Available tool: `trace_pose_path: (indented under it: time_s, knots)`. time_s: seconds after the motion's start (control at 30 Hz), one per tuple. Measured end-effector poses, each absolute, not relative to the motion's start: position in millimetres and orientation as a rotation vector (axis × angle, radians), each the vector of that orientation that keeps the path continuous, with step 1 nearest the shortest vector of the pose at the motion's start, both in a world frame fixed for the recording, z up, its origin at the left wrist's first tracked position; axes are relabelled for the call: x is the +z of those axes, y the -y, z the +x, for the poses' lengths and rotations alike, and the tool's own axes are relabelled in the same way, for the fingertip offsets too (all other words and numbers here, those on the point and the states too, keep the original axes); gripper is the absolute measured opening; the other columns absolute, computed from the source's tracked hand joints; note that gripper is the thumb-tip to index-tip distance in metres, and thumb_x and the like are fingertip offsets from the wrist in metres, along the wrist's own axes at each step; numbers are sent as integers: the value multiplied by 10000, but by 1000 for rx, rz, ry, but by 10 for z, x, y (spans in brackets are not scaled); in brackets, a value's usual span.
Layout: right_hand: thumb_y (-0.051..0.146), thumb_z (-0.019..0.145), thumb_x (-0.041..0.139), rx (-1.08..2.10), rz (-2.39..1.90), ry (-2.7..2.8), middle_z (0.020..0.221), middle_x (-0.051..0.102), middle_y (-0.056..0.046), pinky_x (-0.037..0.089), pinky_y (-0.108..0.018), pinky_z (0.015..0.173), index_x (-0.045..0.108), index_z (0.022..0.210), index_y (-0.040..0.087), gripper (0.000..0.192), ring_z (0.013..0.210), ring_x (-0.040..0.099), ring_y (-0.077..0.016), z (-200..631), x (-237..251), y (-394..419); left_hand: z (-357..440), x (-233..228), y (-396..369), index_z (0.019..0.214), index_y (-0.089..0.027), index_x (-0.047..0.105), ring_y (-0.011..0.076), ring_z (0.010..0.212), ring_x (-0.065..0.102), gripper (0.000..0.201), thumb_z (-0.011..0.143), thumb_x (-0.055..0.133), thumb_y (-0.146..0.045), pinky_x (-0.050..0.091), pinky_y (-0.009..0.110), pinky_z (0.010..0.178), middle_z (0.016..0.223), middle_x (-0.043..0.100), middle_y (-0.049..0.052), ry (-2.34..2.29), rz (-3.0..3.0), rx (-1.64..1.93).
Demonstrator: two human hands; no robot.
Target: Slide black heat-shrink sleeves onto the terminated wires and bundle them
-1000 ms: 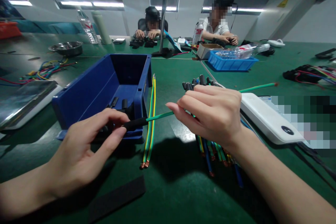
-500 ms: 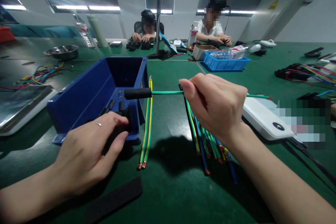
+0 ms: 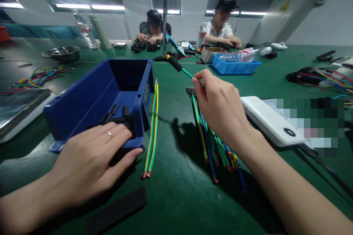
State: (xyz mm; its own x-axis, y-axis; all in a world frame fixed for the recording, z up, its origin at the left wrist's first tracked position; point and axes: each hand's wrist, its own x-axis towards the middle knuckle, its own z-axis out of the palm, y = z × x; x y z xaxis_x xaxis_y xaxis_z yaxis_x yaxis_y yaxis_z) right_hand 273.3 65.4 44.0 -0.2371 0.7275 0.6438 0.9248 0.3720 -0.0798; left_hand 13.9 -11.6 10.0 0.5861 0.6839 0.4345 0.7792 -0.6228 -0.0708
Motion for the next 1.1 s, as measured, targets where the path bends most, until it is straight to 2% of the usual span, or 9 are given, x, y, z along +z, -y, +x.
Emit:
trace_pose_path:
  time_s: [0.07, 0.13, 0.37, 0.93, 1.1]
  knots:
    - [262, 978, 397, -369, -1470, 2063, 795, 656, -53, 370, -304, 586, 533, 1208, 179, 280, 611, 562, -184, 2745, 417, -683, 139, 101, 118, 843, -178, 597, 237, 696, 563, 321, 992, 422, -402, 408, 363, 607, 774, 622, 58, 1212, -2562, -542]
    - [245, 968, 392, -349, -1490, 2097, 877, 680, -76, 385, -307, 595, 498, 1279, 178, 335, 658, 596, -199, 2764, 389, -714, 140, 105, 120, 842, -183, 598, 238, 699, 563, 320, 992, 421, -403, 407, 365, 608, 774, 622, 56, 1212, -2562, -543]
    - [239, 945, 422, -398, -1680, 2183, 967, 717, -128, 392, -325, 619, 600, 1146, 168, 278, 833, 656, -272, 2891, 270, -784, 142, 116, 119, 844, -173, 595, 251, 676, 569, 305, 989, 429, -385, 414, 380, 584, 765, 615, 61, 1205, -2574, -527]
    - [236, 934, 394, -516, -1832, 2186, 962, 730, -136, 367, -328, 620, 640, 1146, 159, 334, 828, 660, -282, 3018, 219, -858, 136, 107, 108, 841, -183, 594, 233, 680, 560, 353, 1013, 363, -387, 407, 361, 614, 771, 623, 58, 1167, -2564, -505]
    - [307, 924, 432, -503, -2016, 2222, 944, 726, -119, 295, -317, 554, 647, 1125, 207, 311, 793, 667, -293, 2969, 241, -842, 126, 105, 109, 837, -183, 596, 255, 712, 572, 331, 1002, 396, -388, 407, 369, 623, 782, 623, 62, 1176, -2574, -510]
